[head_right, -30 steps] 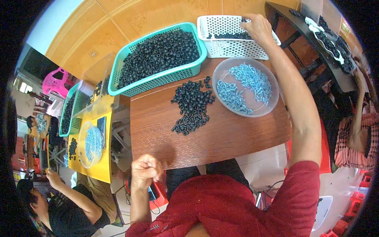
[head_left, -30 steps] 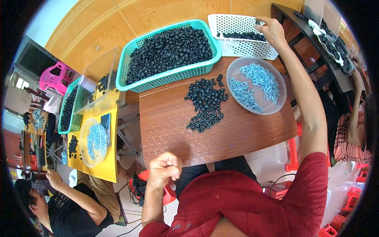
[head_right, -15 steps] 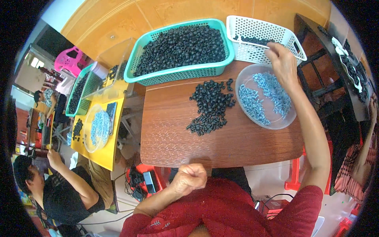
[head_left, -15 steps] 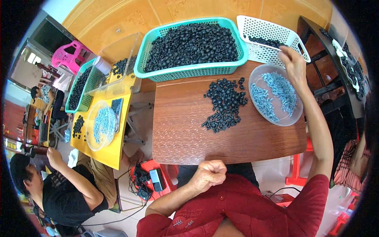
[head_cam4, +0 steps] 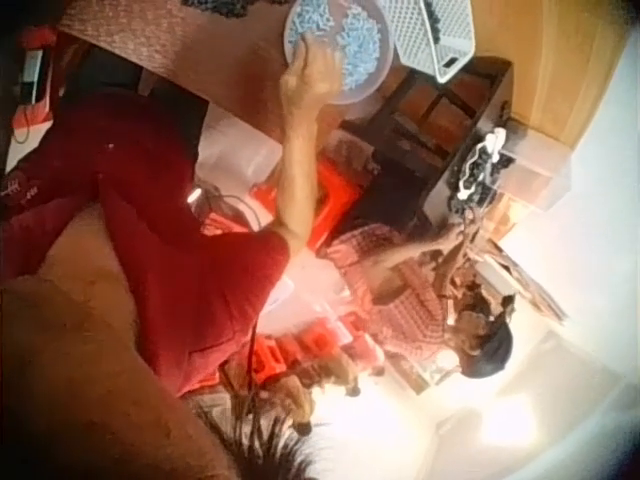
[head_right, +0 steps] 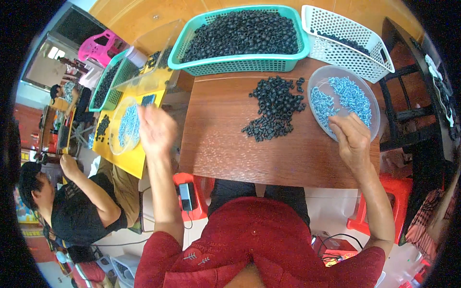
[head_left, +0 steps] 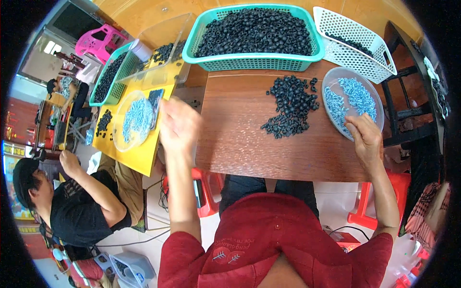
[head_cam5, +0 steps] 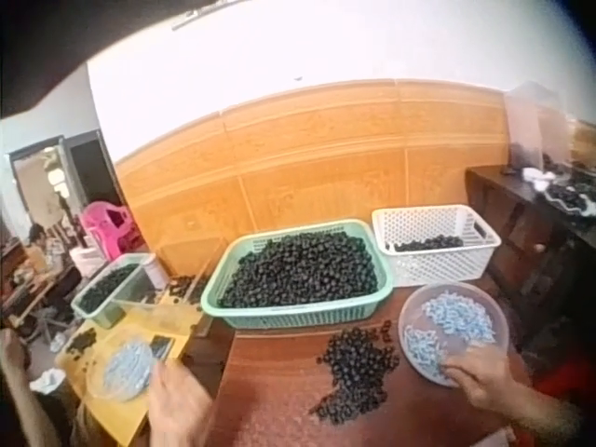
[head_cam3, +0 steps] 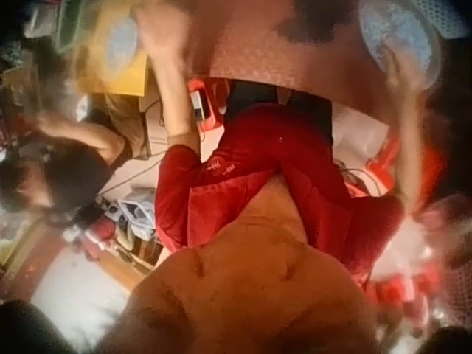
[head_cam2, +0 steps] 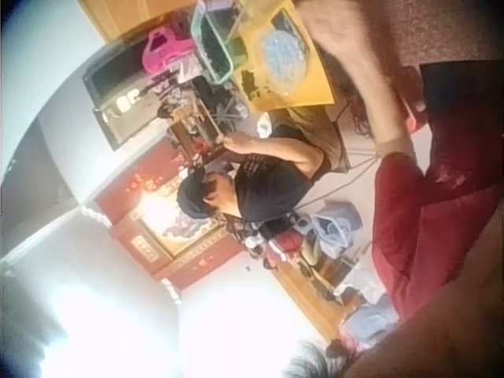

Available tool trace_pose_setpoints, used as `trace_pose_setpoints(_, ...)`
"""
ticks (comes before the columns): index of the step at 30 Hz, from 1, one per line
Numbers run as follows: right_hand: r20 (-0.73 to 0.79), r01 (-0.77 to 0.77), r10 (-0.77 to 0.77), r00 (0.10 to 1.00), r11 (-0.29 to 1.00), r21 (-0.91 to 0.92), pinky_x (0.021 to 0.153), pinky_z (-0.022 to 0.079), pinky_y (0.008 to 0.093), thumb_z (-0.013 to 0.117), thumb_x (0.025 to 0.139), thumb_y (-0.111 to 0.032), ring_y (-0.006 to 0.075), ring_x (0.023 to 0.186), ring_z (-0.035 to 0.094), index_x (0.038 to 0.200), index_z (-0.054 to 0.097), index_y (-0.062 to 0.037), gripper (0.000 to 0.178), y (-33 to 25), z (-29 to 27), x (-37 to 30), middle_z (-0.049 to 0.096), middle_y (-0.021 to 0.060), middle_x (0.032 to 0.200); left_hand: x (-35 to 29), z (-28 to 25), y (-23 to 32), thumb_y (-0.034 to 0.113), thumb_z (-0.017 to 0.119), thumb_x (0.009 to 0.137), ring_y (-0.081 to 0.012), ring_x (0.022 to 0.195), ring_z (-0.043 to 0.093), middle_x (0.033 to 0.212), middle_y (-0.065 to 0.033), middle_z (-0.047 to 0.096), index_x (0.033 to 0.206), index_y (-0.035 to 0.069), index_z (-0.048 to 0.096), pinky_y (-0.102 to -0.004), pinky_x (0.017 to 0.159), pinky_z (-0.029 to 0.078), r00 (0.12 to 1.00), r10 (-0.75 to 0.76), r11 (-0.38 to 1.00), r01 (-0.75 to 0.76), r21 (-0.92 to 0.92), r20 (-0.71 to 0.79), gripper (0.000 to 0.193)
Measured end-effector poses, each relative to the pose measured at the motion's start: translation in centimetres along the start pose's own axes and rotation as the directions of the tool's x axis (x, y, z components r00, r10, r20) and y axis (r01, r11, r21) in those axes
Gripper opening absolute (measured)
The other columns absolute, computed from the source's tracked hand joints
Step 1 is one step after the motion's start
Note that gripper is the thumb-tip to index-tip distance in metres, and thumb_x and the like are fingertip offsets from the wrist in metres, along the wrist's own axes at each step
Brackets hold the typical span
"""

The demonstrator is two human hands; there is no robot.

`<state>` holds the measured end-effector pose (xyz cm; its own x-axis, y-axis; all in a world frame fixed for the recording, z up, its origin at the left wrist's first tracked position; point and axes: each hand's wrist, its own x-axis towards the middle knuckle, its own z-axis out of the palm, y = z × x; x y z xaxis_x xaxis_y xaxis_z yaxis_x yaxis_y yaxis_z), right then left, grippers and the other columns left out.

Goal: The person assembles small items by picking up black plastic pieces and inserting small blue beads into them by hand.

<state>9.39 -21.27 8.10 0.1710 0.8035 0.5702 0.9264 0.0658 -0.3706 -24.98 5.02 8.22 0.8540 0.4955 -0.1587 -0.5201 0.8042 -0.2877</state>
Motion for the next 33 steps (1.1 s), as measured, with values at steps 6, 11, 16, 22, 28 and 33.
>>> trace_pose_setpoints(6,0.033,0.107,-0.108,0.994,0.993,0.044,0.056,0.041,0.036,0.064,0.071,0.008,0.0289,0.063,0.054,0.089,0.062,0.0033,0.019,-2.6,0.3,-0.5,0.06,0.0133,0.072,-0.7,-3.4,1.2,0.052,0.037,0.094,-0.0099,0.036,0.022,0.043,0.0027,0.028,0.061,0.012,0.043,-0.025,0.04,0.023,0.961,0.263,0.802,-0.265,0.535,0.081,0.053)
trace_pose_setpoints(11,0.105,0.093,-0.113,0.988,0.98,0.177,0.054,0.041,0.0364,0.064,0.069,0.009,0.0293,0.062,0.054,0.091,0.061,0.0035,0.023,-4.7,0.8,-3.9,0.06,0.0133,0.073,-4.2,-6.3,-6.3,0.048,0.036,0.096,-0.0101,0.034,0.025,0.042,0.0023,0.03,0.061,0.013,0.042,-0.0262,0.037,0.024,0.981,0.111,0.854,-0.012,0.52,-0.159,0.05)
trace_pose_setpoints(16,0.183,0.039,-0.093,0.979,0.959,0.282,0.05,0.04,0.0368,0.064,0.067,0.009,0.0294,0.059,0.053,0.09,0.061,0.0036,0.023,-7.8,1.9,-7.9,0.06,0.0132,0.072,-7.0,-10.4,-9.4,0.041,0.041,0.096,-0.0095,0.038,0.028,0.045,0.0012,0.034,0.063,0.011,0.041,-0.0269,0.041,0.029,0.945,-0.161,0.686,0.315,0.656,-0.285,0.045)
trace_pose_setpoints(22,0.303,-0.137,0.008,0.953,0.904,0.406,0.051,0.042,0.0375,0.064,0.066,0.009,0.0297,0.058,0.053,0.087,0.063,0.002,0.023,-9.4,3.5,-14.6,0.059,0.0123,0.068,-9.3,-15.3,-11.3,0.03,0.061,0.088,-0.0102,0.044,0.038,0.054,-0.002,0.044,0.073,0.008,0.049,-0.0253,0.043,0.031,0.898,-0.235,0.496,0.439,0.749,-0.371,0.03)
trace_pose_setpoints(28,0.396,-0.263,0.186,0.899,0.953,0.15,0.061,0.047,0.0431,0.065,0.07,0.002,0.0333,0.066,0.058,0.084,0.064,0.0006,0.014,-5.3,4.5,-22.7,0.062,0.0159,0.072,-11.8,-19.2,-6.4,0.022,0.071,0.081,-0.0083,0.044,0.041,0.056,-0.0015,0.051,0.072,0.007,0.054,-0.0223,0.04,0.031,0.87,0.377,0.264,0.226,0.938,-0.316,0.025)
trace_pose_setpoints(33,0.482,-0.559,0.51,0.712,0.828,-0.05,0.071,0.049,0.0437,0.064,0.073,-0.007,0.0374,0.079,0.062,0.083,0.068,0.0,0.013,-2.5,5.9,-29.4,0.066,0.0193,0.083,-14.9,-24.1,-2.8,0.024,0.072,0.08,-0.0078,0.04,0.037,0.049,0.0009,0.046,0.061,0.01,0.053,-0.0238,0.038,0.026,0.675,0.662,0.094,0.356,0.93,-0.325,0.031)
